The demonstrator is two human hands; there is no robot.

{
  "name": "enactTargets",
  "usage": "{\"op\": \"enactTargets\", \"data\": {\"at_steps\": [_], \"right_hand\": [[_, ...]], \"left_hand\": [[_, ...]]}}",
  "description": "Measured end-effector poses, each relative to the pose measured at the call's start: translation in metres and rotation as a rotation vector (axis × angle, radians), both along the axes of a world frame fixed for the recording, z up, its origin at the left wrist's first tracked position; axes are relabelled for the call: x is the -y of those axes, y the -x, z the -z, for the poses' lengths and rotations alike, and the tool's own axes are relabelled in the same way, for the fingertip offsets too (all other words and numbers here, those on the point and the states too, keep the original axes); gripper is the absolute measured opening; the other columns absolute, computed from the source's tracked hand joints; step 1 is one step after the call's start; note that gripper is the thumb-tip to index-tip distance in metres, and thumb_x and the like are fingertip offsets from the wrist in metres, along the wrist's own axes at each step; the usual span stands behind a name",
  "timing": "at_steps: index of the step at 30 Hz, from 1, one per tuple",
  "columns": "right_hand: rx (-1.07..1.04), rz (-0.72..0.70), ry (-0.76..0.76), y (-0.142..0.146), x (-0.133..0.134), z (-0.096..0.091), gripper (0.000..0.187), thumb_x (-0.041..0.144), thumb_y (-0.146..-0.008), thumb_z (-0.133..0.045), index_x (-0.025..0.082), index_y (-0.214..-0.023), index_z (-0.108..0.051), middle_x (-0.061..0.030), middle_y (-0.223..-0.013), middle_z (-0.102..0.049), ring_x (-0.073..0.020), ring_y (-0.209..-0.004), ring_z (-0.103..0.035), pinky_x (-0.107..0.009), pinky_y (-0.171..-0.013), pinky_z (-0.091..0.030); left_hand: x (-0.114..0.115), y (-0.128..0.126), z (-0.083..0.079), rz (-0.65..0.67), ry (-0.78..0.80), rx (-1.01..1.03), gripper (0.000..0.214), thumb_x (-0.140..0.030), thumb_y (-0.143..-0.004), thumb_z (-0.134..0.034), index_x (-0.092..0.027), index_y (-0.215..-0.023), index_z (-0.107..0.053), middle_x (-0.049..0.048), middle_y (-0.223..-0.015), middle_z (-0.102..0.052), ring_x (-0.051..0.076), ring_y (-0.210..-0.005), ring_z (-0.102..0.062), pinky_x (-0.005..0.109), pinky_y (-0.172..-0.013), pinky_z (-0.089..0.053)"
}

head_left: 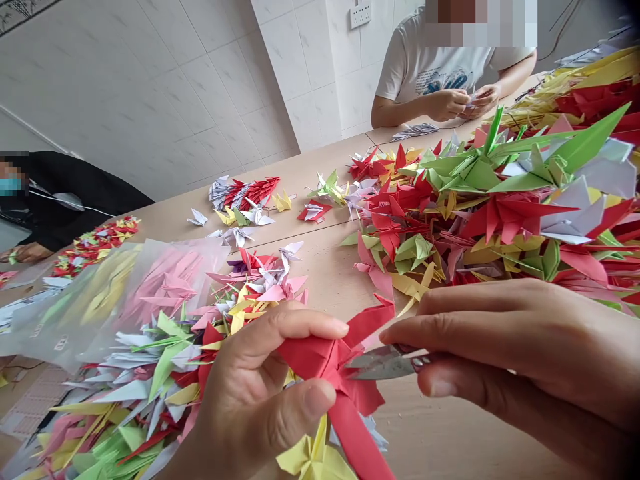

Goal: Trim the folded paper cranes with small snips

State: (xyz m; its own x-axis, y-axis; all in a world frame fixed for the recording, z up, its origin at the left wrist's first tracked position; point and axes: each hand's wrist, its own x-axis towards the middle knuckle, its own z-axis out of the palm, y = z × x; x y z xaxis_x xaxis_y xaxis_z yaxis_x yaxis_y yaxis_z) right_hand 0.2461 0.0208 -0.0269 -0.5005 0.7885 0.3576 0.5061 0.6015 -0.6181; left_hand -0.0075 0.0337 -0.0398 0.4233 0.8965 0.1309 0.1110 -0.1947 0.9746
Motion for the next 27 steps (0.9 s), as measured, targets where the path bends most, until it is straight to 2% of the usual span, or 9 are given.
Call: {"op": "enactTargets", "data": {"at_steps": [2,5,10,16,23,27], "right_hand": [[0.008,-0.016,0.029,0.000,-0.002,0.004,0.024,0.036,-0.101,-0.055,0.025,-0.113,-0.073,-0.0053,-0.095,-0.076,-0.0185,-0.079,-0.072,-0.024,-0.060,-0.052],[-0.033,-0.024,-0.020,0.001,-0.005,0.008,0.024,0.034,-0.103,-0.052,0.024,-0.103,-0.073,-0.0083,-0.102,-0.076,-0.0210,-0.089,-0.073,-0.023,-0.059,-0.051],[-0.077,-0.018,-0.021,0.003,-0.003,0.008,0.021,0.032,-0.101,-0.056,0.024,-0.092,-0.073,-0.0052,-0.090,-0.076,-0.0182,-0.077,-0.072,-0.022,-0.057,-0.051],[-0.063,0.007,-0.008,0.003,-0.001,0.008,0.023,0.035,-0.102,-0.054,0.024,-0.098,-0.074,-0.0057,-0.093,-0.076,-0.0181,-0.079,-0.072,-0.023,-0.059,-0.051],[-0.084,-0.017,-0.011,0.005,-0.001,0.009,0.028,0.035,-0.103,-0.052,0.023,-0.092,-0.075,-0.0068,-0.098,-0.077,-0.0189,-0.084,-0.073,-0.024,-0.060,-0.050],[-0.063,-0.046,0.025,0.004,-0.001,0.007,0.025,0.033,-0.103,-0.052,0.023,-0.100,-0.075,-0.0051,-0.093,-0.076,-0.0165,-0.078,-0.071,-0.024,-0.060,-0.048]], "left_hand": [[0.000,0.000,-0.001,-0.011,0.001,0.022,0.024,-0.040,-0.086,-0.074,-0.041,-0.110,-0.076,-0.0024,-0.086,-0.067,0.014,-0.074,-0.062,0.020,-0.071,-0.052],[0.002,-0.004,-0.002,-0.042,0.020,0.067,0.025,-0.036,-0.085,-0.076,-0.041,-0.109,-0.076,-0.0025,-0.089,-0.068,0.014,-0.075,-0.063,0.020,-0.072,-0.054],[0.006,-0.012,0.000,-0.183,-0.062,0.132,0.021,-0.035,-0.082,-0.079,-0.038,-0.104,-0.078,-0.0019,-0.092,-0.069,0.015,-0.080,-0.064,0.022,-0.077,-0.054],[0.005,-0.005,0.000,-0.084,-0.110,0.054,0.027,-0.034,-0.086,-0.075,-0.044,-0.111,-0.074,-0.0043,-0.097,-0.068,0.014,-0.087,-0.064,0.021,-0.085,-0.052],[0.006,-0.004,0.000,-0.072,-0.123,0.022,0.028,-0.034,-0.086,-0.076,-0.045,-0.111,-0.074,-0.0036,-0.093,-0.067,0.015,-0.082,-0.063,0.023,-0.081,-0.052],[0.005,-0.004,-0.002,-0.067,-0.124,0.017,0.026,-0.034,-0.085,-0.077,-0.042,-0.110,-0.076,-0.0021,-0.089,-0.067,0.015,-0.078,-0.062,0.024,-0.077,-0.052]]}}
